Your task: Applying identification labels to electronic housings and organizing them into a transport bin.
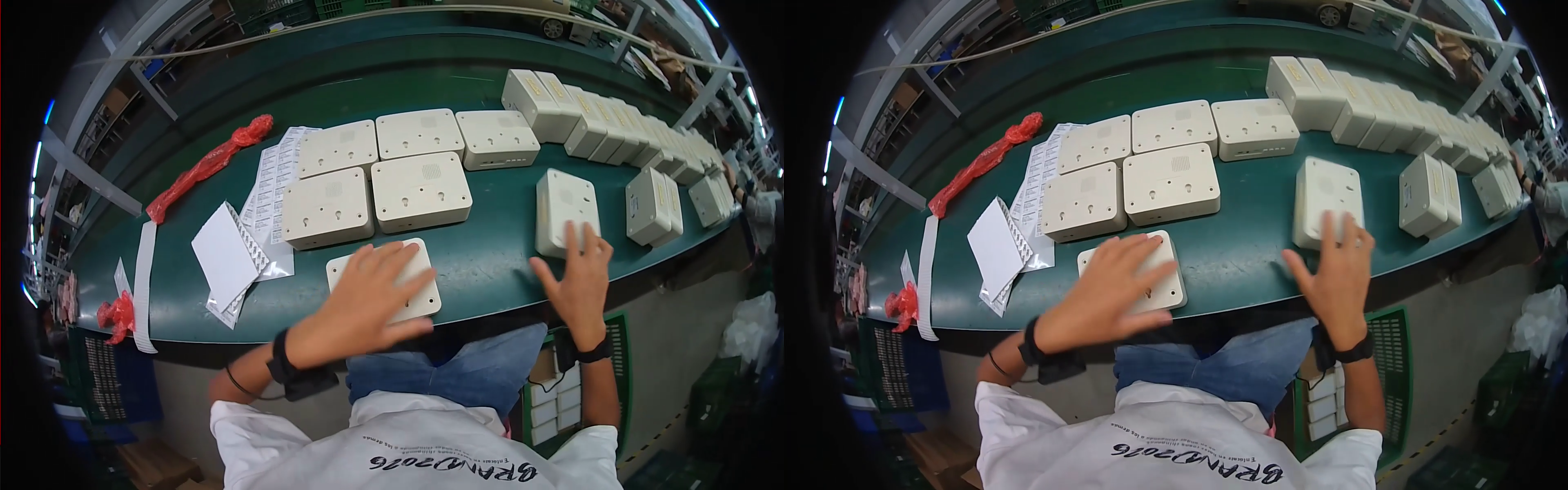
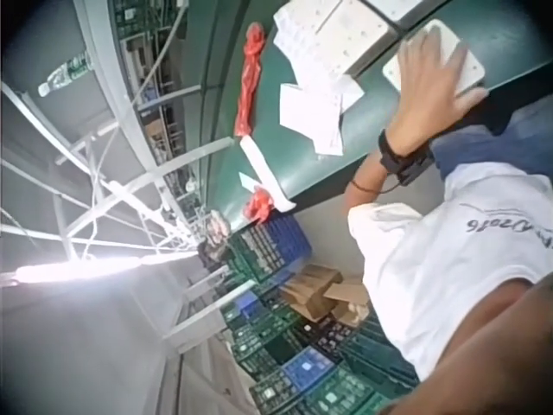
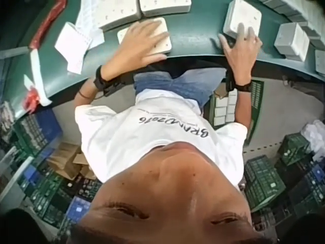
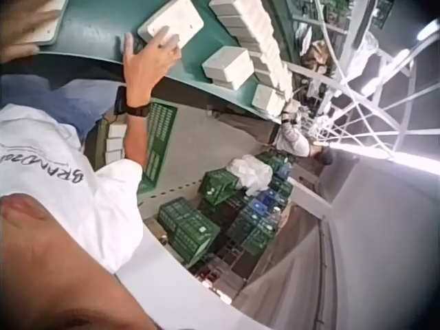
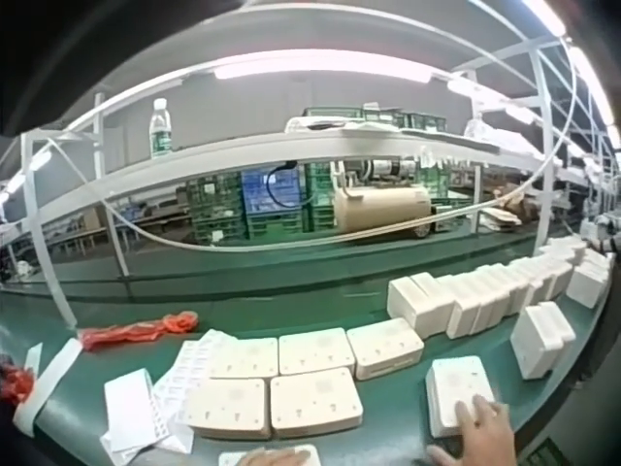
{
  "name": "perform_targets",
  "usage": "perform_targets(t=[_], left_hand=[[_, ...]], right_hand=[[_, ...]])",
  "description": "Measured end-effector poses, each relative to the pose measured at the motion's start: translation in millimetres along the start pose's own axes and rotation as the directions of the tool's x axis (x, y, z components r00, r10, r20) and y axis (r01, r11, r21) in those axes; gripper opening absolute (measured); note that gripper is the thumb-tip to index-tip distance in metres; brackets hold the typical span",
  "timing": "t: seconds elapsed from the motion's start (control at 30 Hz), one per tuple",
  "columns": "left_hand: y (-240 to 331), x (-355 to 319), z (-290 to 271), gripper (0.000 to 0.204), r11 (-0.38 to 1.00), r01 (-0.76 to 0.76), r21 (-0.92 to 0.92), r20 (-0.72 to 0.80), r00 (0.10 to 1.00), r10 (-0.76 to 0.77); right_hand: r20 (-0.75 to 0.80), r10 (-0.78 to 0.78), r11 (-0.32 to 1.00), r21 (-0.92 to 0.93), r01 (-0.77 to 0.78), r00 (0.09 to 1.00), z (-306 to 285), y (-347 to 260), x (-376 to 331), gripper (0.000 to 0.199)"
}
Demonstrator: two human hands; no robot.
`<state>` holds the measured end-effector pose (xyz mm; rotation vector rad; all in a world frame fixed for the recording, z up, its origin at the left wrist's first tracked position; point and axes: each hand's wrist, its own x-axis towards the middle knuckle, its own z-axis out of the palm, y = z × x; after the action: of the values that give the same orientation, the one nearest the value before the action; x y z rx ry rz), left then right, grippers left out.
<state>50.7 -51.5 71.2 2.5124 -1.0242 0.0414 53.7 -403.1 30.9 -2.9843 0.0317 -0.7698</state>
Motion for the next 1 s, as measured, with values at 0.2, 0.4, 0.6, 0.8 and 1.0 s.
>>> perform_targets(t=[0.2,0.4,0.6,0.8,1.0], left_hand=[[5,-44,-1,0.07,0.946,0.078,0.314,0.038,0.995,-0.095],[7,-43,-9,0.072,0.906,0.16,0.391,0.046,0.98,-0.193],[72,38,37,0.063,0.954,0.156,0.256,0.083,0.98,-0.183],[121,148,125,0.053,0.975,0.015,0.221,0.041,0.999,-0.024],[143,201,199,0.063,0.923,-0.078,0.376,0.14,0.99,0.027]], right_hand=[[-0.087,-0.184,0.869,0.451,0.204,0.979,10,-18,15,0.046],[-0.159,-0.009,0.918,0.39,0.071,0.987,26,-34,26,0.044],[-0.479,0.111,0.802,0.561,0.206,0.871,14,-7,-16,0.029],[-0.102,0.687,0.549,0.721,-0.422,0.72,89,178,-255,0.012],[0.457,0.889,0.194,-0.299,-0.934,0.038,303,296,-596,0.053]])
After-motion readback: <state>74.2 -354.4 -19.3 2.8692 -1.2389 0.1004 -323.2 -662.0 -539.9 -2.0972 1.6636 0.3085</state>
